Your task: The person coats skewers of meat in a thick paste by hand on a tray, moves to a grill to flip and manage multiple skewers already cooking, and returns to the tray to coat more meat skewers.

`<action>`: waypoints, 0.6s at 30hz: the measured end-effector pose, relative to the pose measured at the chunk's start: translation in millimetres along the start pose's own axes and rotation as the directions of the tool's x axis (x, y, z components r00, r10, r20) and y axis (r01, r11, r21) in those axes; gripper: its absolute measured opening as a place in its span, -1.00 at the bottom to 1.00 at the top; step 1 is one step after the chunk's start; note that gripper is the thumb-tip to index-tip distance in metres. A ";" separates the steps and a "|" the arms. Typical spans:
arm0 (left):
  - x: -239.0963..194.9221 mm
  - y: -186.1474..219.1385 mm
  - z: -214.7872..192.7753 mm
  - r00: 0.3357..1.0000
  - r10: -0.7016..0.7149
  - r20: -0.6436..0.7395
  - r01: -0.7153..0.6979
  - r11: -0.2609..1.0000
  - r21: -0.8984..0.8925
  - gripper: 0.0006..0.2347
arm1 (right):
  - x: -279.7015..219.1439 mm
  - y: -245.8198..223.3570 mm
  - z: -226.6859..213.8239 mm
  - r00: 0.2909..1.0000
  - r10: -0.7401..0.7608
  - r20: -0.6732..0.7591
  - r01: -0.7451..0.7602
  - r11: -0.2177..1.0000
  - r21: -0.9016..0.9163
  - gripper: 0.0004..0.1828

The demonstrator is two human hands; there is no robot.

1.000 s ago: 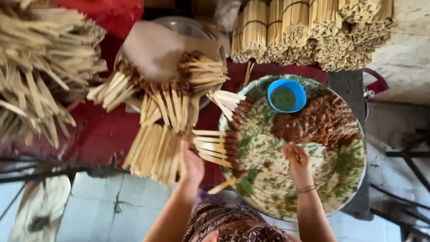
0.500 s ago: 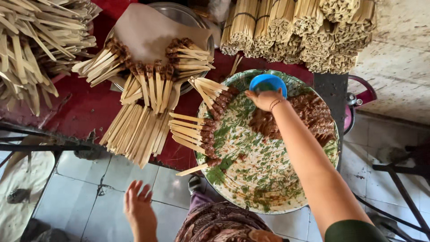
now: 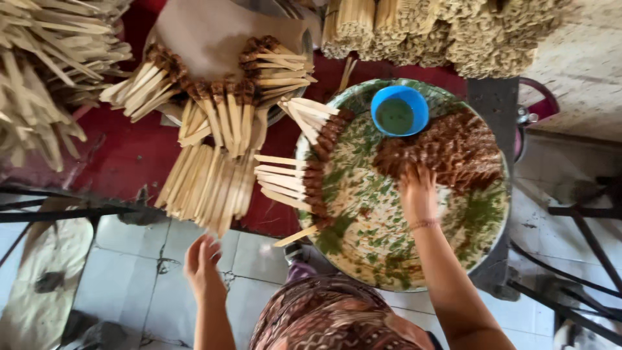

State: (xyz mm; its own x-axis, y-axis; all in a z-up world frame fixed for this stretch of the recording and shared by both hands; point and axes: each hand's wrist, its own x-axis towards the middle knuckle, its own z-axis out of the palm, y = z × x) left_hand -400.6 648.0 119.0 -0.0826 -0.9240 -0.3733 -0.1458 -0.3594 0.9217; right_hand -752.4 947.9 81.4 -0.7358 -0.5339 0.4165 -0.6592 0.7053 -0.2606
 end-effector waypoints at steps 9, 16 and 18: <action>84.1 2.9 52.7 0.360 0.705 0.611 -0.903 0.099 0.418 -0.90 | -71.0 16.4 48.5 0.847 0.463 0.261 -0.288 0.813 -0.507 -0.52; 115.2 -10.6 50.8 0.414 0.483 0.772 -0.766 -0.273 0.582 -0.74 | -49.4 -36.1 -2.9 0.704 0.681 0.201 -0.697 0.609 0.378 -0.77; 110.7 -5.5 48.0 0.493 0.345 0.799 -0.732 -0.333 0.595 -0.75 | -34.8 -43.8 -26.8 0.160 0.821 0.548 -0.818 -0.201 0.539 -0.78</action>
State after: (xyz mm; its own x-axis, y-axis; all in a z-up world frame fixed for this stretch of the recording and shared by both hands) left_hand -456.2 554.0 67.6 -0.8788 -0.4747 0.0498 -0.4773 0.8735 -0.0961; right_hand -693.7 948.1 101.6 -0.7438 0.2385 -0.6244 0.6505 0.0435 -0.7582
